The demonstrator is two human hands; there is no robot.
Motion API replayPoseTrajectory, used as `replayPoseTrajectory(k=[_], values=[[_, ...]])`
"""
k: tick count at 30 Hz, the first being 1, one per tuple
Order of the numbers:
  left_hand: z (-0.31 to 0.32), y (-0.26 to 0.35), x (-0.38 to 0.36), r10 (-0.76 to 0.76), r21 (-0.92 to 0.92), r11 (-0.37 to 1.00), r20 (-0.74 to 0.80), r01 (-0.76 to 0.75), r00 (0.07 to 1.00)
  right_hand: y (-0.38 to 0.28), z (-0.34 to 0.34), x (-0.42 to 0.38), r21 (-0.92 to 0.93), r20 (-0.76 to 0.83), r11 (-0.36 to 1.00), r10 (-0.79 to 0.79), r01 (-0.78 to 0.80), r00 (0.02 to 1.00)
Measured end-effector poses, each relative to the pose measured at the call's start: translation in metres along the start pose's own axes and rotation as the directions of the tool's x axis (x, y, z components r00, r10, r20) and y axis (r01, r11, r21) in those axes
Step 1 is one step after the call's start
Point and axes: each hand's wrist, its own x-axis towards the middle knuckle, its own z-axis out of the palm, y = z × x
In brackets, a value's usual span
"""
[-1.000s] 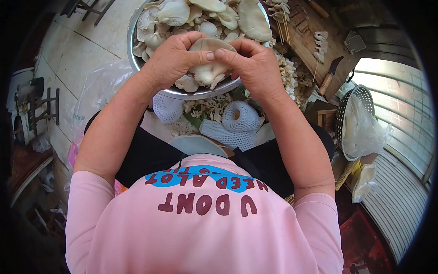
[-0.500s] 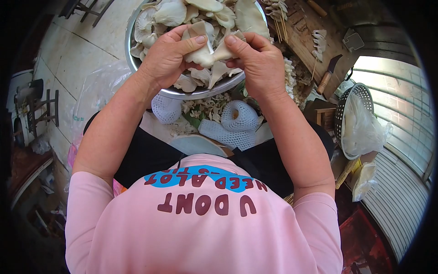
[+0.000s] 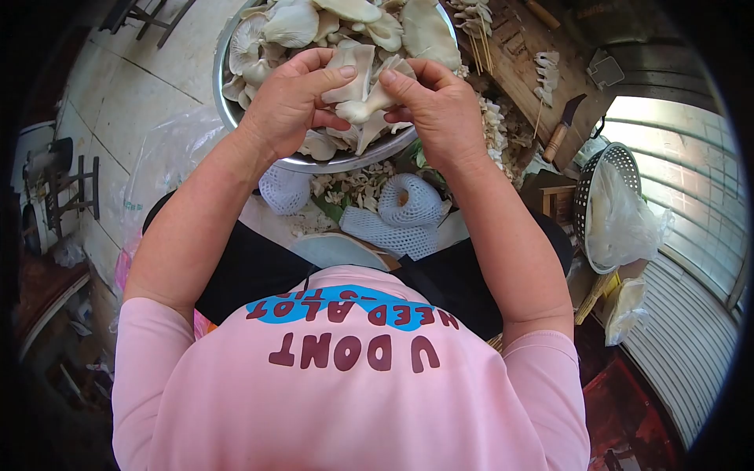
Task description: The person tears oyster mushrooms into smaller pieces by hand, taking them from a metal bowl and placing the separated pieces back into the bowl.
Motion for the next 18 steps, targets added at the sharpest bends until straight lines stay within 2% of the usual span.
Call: replayPoseTrajectory(k=[3,6,8,10,15,18], values=[[0.006,-0.006,-0.003,0.011,0.039,0.999,-0.044,-0.010,0.999,0.001,0.006,-0.004,-0.054,-0.023,0.997,-0.058,0.057,0.998],[0.006,-0.010,-0.004,-0.010,0.035,0.999,0.002,0.010,1.000,0.000,0.010,-0.008,-0.062,0.007,0.995,-0.073,0.073,0.997],[0.005,-0.010,-0.003,0.042,-0.088,0.995,0.050,-0.037,0.998,0.002,0.009,-0.006,-0.032,-0.005,0.997,-0.076,0.076,0.997],[0.001,-0.009,0.001,0.038,-0.099,0.995,0.087,-0.029,0.995,0.002,0.009,-0.005,-0.003,-0.014,0.997,-0.078,0.078,0.997],[-0.005,-0.003,-0.001,-0.018,-0.044,0.999,0.243,0.030,0.970,0.000,-0.005,0.002,0.214,-0.010,0.974,0.075,-0.071,0.997],[-0.007,-0.002,-0.001,-0.045,-0.002,0.999,0.199,0.046,0.979,-0.004,-0.017,0.008,0.127,0.039,0.984,0.117,-0.121,0.992]])
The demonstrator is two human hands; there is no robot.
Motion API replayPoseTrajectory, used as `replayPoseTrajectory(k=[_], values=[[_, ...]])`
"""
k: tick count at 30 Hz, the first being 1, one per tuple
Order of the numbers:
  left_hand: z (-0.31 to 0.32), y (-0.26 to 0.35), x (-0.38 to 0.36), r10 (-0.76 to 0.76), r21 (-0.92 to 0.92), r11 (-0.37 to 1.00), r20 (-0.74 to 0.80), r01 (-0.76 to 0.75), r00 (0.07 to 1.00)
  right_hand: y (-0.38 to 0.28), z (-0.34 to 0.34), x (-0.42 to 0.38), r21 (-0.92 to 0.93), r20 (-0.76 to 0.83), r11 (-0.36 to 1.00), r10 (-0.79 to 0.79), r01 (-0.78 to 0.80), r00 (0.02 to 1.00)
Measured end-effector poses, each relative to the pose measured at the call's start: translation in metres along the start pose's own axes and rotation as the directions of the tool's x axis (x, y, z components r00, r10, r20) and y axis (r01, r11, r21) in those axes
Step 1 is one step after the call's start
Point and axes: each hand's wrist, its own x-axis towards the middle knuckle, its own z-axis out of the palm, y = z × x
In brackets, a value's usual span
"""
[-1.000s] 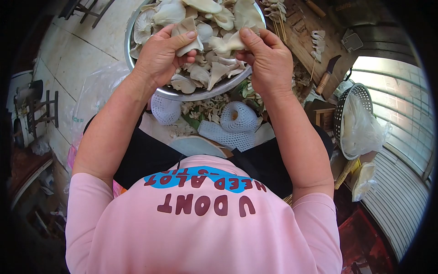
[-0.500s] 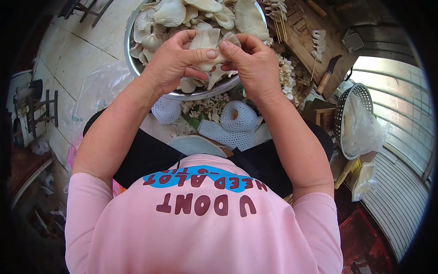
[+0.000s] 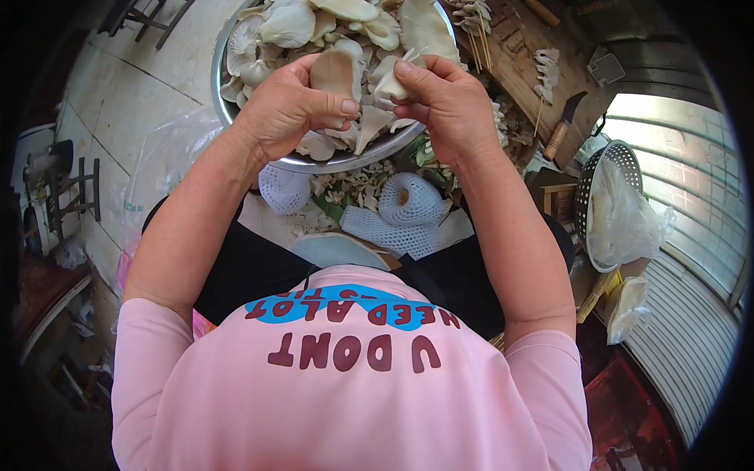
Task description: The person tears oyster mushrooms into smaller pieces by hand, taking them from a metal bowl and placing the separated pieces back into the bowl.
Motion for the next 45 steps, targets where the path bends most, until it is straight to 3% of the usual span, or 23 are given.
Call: replayPoseTrajectory(k=[2,6,8,12,14,18,23,34,36,37,38,39,41,43,45], values=[[0.004,0.002,-0.001,0.017,0.099,0.995,-0.189,0.002,0.982,0.002,0.004,-0.005,-0.040,0.021,0.999,0.011,-0.010,1.000],[0.007,-0.002,0.001,0.039,0.220,0.975,-0.195,0.005,0.980,0.010,0.014,-0.009,-0.172,0.068,0.985,0.015,-0.003,0.998],[0.013,0.000,-0.003,0.099,0.533,0.846,-0.162,0.002,0.982,0.013,0.020,-0.009,-0.240,0.049,0.970,-0.020,0.032,0.999],[0.012,-0.005,-0.003,0.207,0.665,0.742,-0.111,-0.082,0.972,0.016,0.019,-0.005,-0.385,0.037,0.914,-0.123,0.128,0.992],[0.009,-0.003,-0.003,0.112,0.399,0.915,-0.102,-0.063,0.988,0.013,0.019,-0.006,-0.370,0.035,0.921,-0.121,0.126,0.992],[0.003,0.002,-0.003,0.018,0.217,0.976,-0.100,0.004,0.995,0.015,0.014,-0.002,-0.288,0.079,0.951,-0.095,0.114,0.992],[-0.006,0.002,-0.002,-0.107,0.050,0.993,0.058,0.105,0.993,0.011,0.017,-0.007,-0.118,0.119,0.992,-0.031,0.045,0.992],[-0.012,-0.001,-0.004,-0.075,-0.094,0.991,0.202,0.096,0.977,0.009,0.013,-0.010,0.100,0.247,0.990,0.074,-0.102,0.966],[-0.013,0.001,-0.003,-0.058,-0.103,0.991,0.204,0.081,0.977,0.011,0.011,-0.006,0.103,0.203,0.994,0.021,-0.043,0.979],[-0.014,0.002,-0.003,-0.013,-0.094,0.995,0.106,0.023,0.994,0.009,0.008,-0.004,0.104,0.200,0.994,0.022,-0.043,0.980],[-0.015,0.003,-0.003,0.034,-0.080,0.996,0.007,-0.034,0.999,0.006,0.005,-0.002,0.103,0.105,0.995,-0.006,-0.005,0.994],[-0.017,0.005,-0.004,0.033,-0.080,0.996,0.007,-0.032,0.999,0.002,0.003,0.000,0.098,0.010,0.995,-0.033,0.032,0.999],[-0.023,0.010,-0.006,0.024,0.205,0.979,-0.162,0.009,0.987,0.000,-0.002,0.002,0.045,-0.052,0.995,-0.085,0.087,0.995],[-0.021,0.013,-0.010,0.013,0.304,0.952,-0.178,0.043,0.984,0.002,-0.005,0.004,-0.251,-0.101,0.964,-0.122,0.093,0.987],[-0.015,0.015,-0.016,-0.055,0.700,0.697,-0.163,0.155,0.985,0.009,-0.002,0.003,-0.338,-0.052,0.937,-0.113,0.089,0.992]])
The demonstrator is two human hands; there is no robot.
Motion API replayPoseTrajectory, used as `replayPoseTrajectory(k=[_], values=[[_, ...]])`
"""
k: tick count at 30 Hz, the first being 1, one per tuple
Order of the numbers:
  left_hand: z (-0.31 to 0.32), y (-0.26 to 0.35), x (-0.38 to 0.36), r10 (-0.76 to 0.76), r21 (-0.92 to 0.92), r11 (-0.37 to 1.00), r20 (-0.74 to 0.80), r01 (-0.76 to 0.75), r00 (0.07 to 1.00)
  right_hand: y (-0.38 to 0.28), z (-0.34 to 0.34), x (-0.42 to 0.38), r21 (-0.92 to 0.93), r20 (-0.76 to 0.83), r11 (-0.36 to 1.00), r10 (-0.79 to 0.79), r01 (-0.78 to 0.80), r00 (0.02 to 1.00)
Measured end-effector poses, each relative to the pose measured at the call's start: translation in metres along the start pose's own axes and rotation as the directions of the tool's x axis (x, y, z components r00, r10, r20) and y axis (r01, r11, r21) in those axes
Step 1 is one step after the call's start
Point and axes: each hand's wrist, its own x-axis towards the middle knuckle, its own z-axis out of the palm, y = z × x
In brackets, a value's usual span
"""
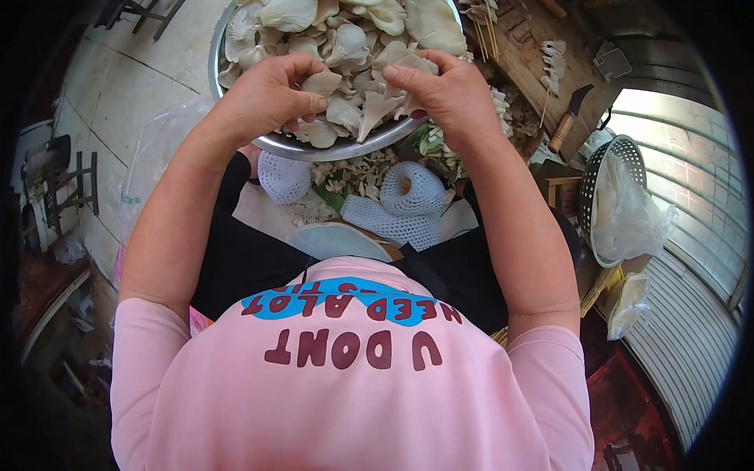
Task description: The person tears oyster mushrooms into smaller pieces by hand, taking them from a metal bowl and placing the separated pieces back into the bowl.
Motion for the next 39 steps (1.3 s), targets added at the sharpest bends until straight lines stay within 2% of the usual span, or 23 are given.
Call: replayPoseTrajectory(k=[2,3,4,6,7,9,11,12,14,16,18,20,23,26,29,31,32,34,35,36,37,38,39], values=[[0.006,-0.012,0.004,-0.004,0.071,0.997,0.021,0.002,1.000,-0.001,0.009,-0.006,-0.274,0.151,0.961,0.084,-0.040,0.985],[0.009,-0.015,0.004,0.167,0.289,0.945,-0.023,-0.153,0.986,0.004,0.009,-0.003,-0.422,0.198,0.906,0.090,0.002,0.976],[0.009,-0.017,0.003,0.338,0.498,0.821,-0.028,-0.280,0.941,0.010,0.010,-0.001,-0.422,0.200,0.906,0.089,0.004,0.976],[0.007,-0.013,0.000,0.270,0.537,0.816,-0.024,-0.215,0.963,0.016,0.011,0.002,-0.522,0.273,0.823,-0.087,0.223,0.958],[0.006,-0.010,-0.001,0.207,0.587,0.795,-0.027,-0.152,0.978,0.014,0.010,0.002,-0.623,0.261,0.717,-0.186,0.312,0.947],[0.008,-0.007,-0.002,0.144,0.634,0.768,-0.036,-0.089,0.989,0.009,0.011,0.005,-0.646,0.237,0.681,-0.253,0.346,0.938],[0.011,-0.004,-0.002,0.184,0.671,0.738,-0.107,-0.066,0.977,0.008,0.012,0.009,-0.708,0.250,0.551,-0.390,0.442,0.886],[0.016,-0.007,0.000,0.183,0.671,0.739,-0.108,-0.064,0.977,0.013,0.013,0.014,-0.707,0.251,0.551,-0.390,0.443,0.886],[0.029,-0.019,0.009,0.466,0.641,0.704,-0.093,-0.305,0.880,0.023,0.014,0.024,-0.797,0.313,0.369,-0.425,0.478,0.850],[0.037,-0.017,0.011,0.455,0.668,0.676,-0.045,-0.312,0.889,0.020,0.019,0.025,-0.821,0.350,0.298,-0.412,0.488,0.841],[0.040,-0.015,0.012,0.212,0.770,0.596,0.122,-0.227,0.970,0.019,0.023,0.025,-0.839,0.385,0.225,-0.395,0.495,0.834],[0.038,-0.016,0.012,0.217,0.776,0.583,0.138,-0.242,0.966,0.020,0.023,0.024,-0.879,0.398,0.118,-0.354,0.462,0.846],[0.034,-0.019,0.011,0.177,0.773,0.597,0.130,-0.212,0.976,0.007,0.023,0.019,-0.896,0.403,0.079,-0.273,0.438,0.874],[0.030,-0.017,0.009,0.170,0.753,0.624,0.131,-0.209,0.977,0.000,0.016,0.019,-0.913,0.374,0.080,-0.224,0.399,0.900],[0.026,-0.016,0.011,0.233,0.723,0.663,0.045,-0.193,0.971,-0.002,0.009,0.019,-0.889,0.395,0.132,-0.264,0.439,0.880],[0.021,-0.014,0.014,0.313,0.588,0.788,-0.125,-0.184,0.942,-0.010,0.006,0.016,-0.866,0.386,0.196,-0.326,0.460,0.863],[0.019,-0.012,0.015,0.313,0.587,0.788,-0.125,-0.184,0.941,-0.014,0.003,0.014,-0.839,0.367,0.256,-0.385,0.480,0.847],[0.015,-0.007,0.015,0.363,0.430,0.868,-0.213,-0.246,0.907,-0.020,-0.002,0.014,-0.808,0.375,0.289,-0.422,0.514,0.826],[0.017,-0.007,0.017,0.364,0.431,0.868,-0.213,-0.247,0.907,-0.022,-0.004,0.015,-0.719,0.353,0.433,-0.447,0.544,0.822],[0.019,-0.008,0.019,0.376,0.317,0.901,-0.231,-0.296,0.897,-0.024,-0.005,0.015,-0.606,0.329,0.561,-0.468,0.564,0.820],[0.020,-0.008,0.020,0.385,0.199,0.918,-0.250,-0.342,0.888,-0.026,-0.004,0.013,-0.540,0.327,0.625,-0.462,0.564,0.825],[0.021,-0.008,0.021,0.386,0.200,0.918,-0.249,-0.343,0.888,-0.027,-0.002,0.013,-0.540,0.326,0.625,-0.463,0.564,0.825],[0.022,-0.007,0.021,0.375,0.109,0.927,-0.229,-0.359,0.898,-0.028,0.000,0.012,-0.490,0.300,0.714,-0.400,0.499,0.866]])
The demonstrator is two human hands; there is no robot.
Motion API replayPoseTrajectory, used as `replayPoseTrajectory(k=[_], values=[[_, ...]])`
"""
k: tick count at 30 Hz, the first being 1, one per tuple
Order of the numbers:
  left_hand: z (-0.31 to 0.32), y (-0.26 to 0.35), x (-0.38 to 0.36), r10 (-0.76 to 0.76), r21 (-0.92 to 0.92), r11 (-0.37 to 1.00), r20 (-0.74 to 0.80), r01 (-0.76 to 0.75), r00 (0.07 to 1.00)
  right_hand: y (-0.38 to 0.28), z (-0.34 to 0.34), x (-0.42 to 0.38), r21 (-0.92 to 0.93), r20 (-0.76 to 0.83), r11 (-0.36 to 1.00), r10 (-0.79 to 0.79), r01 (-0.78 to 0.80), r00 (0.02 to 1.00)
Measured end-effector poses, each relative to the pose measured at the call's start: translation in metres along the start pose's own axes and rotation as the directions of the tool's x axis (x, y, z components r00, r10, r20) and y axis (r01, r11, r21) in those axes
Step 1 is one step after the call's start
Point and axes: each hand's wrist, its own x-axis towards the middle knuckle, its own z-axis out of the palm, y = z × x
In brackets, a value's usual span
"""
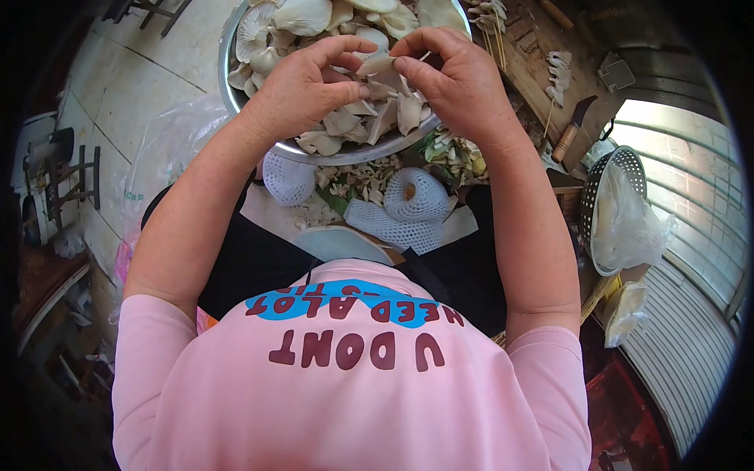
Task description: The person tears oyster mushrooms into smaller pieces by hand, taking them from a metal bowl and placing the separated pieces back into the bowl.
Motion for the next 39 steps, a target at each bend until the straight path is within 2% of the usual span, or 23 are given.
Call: replayPoseTrajectory(k=[2,4,5,7,8,10,11,13,14,16,20,24,26,27,28,29,30,31,32,33,35,37,39], values=[[0.002,0.001,0.000,-0.011,-0.093,0.996,0.028,0.014,1.000,-0.001,0.005,-0.001,0.093,0.020,0.992,0.081,-0.083,0.996],[-0.003,0.003,0.001,-0.137,-0.295,0.943,0.074,0.153,0.988,0.000,0.009,0.001,0.364,0.077,0.901,0.225,-0.237,0.971],[-0.006,0.005,0.002,-0.137,-0.295,0.943,0.075,0.153,0.988,0.001,0.008,0.001,0.364,0.077,0.901,0.226,-0.238,0.971],[-0.013,0.008,0.002,-0.205,-0.108,0.972,0.054,0.210,0.977,0.002,0.007,0.001,0.391,-0.024,0.886,0.281,-0.250,0.959],[-0.015,0.005,0.002,-0.206,-0.110,0.971,0.055,0.211,0.977,0.004,0.004,0.001,0.390,-0.024,0.886,0.283,-0.252,0.959],[-0.018,-0.003,0.005,-0.148,0.098,0.984,-0.048,0.152,0.988,0.011,-0.002,0.001,0.311,-0.032,0.909,0.302,-0.277,0.953],[-0.018,-0.006,0.007,-0.148,0.098,0.983,-0.048,0.152,0.988,0.012,-0.004,0.001,0.312,-0.032,0.909,0.302,-0.277,0.953],[-0.019,-0.010,0.010,0.056,0.316,0.949,-0.169,0.001,0.984,0.014,-0.006,0.000,0.077,-0.039,0.953,0.295,-0.291,0.955],[-0.018,-0.012,0.011,0.057,0.317,0.949,-0.171,0.000,0.984,0.014,-0.004,0.000,0.076,-0.039,0.954,0.293,-0.290,0.955],[-0.012,-0.010,0.015,0.156,0.468,0.882,-0.171,-0.059,0.973,0.015,0.001,-0.002,0.035,-0.034,0.963,0.267,-0.265,0.963],[0.004,-0.008,0.020,0.015,0.516,0.854,-0.156,0.069,0.988,0.014,0.010,-0.003,-0.062,-0.002,0.974,0.216,-0.216,0.976],[0.005,-0.011,0.025,0.025,0.589,0.805,-0.158,0.074,0.987,0.015,0.012,-0.006,-0.045,-0.004,0.973,0.225,-0.225,0.974],[-0.002,-0.009,0.024,-0.017,0.381,0.923,-0.117,0.061,0.993,0.016,0.011,-0.007,-0.028,0.013,0.972,0.233,-0.233,0.972],[-0.007,-0.002,0.022,-0.011,0.385,0.921,-0.112,0.054,0.994,0.013,0.009,-0.007,-0.026,0.005,0.972,0.233,-0.233,0.972],[-0.013,0.009,0.019,-0.152,0.112,0.981,-0.061,0.159,0.986,0.008,0.008,-0.008,0.106,0.010,0.948,0.302,-0.301,0.953],[-0.017,0.016,0.015,-0.273,-0.159,0.948,0.029,0.274,0.961,0.004,0.007,-0.007,0.237,0.024,0.902,0.366,-0.361,0.930],[-0.017,0.016,0.012,-0.265,-0.336,0.901,0.073,0.273,0.962,0.002,0.008,-0.007,0.242,0.016,0.901,0.367,-0.359,0.930],[-0.017,0.015,0.010,-0.260,-0.330,0.905,0.077,0.270,0.963,-0.001,0.008,-0.006,0.419,0.034,0.822,0.410,-0.385,0.912],[-0.015,0.013,0.009,-0.250,-0.482,0.829,0.135,0.284,0.959,-0.003,0.009,-0.006,0.578,0.060,0.714,0.446,-0.396,0.893],[-0.013,0.012,0.008,-0.232,-0.619,0.726,0.190,0.300,0.954,-0.005,0.012,-0.005,0.579,0.054,0.714,0.448,-0.393,0.893],[-0.006,0.013,0.006,-0.226,-0.649,0.697,0.205,0.305,0.952,-0.009,0.016,-0.004,0.753,0.077,0.551,0.469,-0.359,0.880],[-0.003,0.016,0.003,-0.249,-0.643,0.658,0.306,0.393,0.919,-0.001,0.018,-0.003,0.744,0.086,0.563,0.454,-0.360,0.887],[-0.004,0.020,0.002,-0.259,-0.595,0.708,0.280,0.379,0.924,0.001,0.018,-0.003,0.735,0.101,0.573,0.435,-0.362,0.895]])
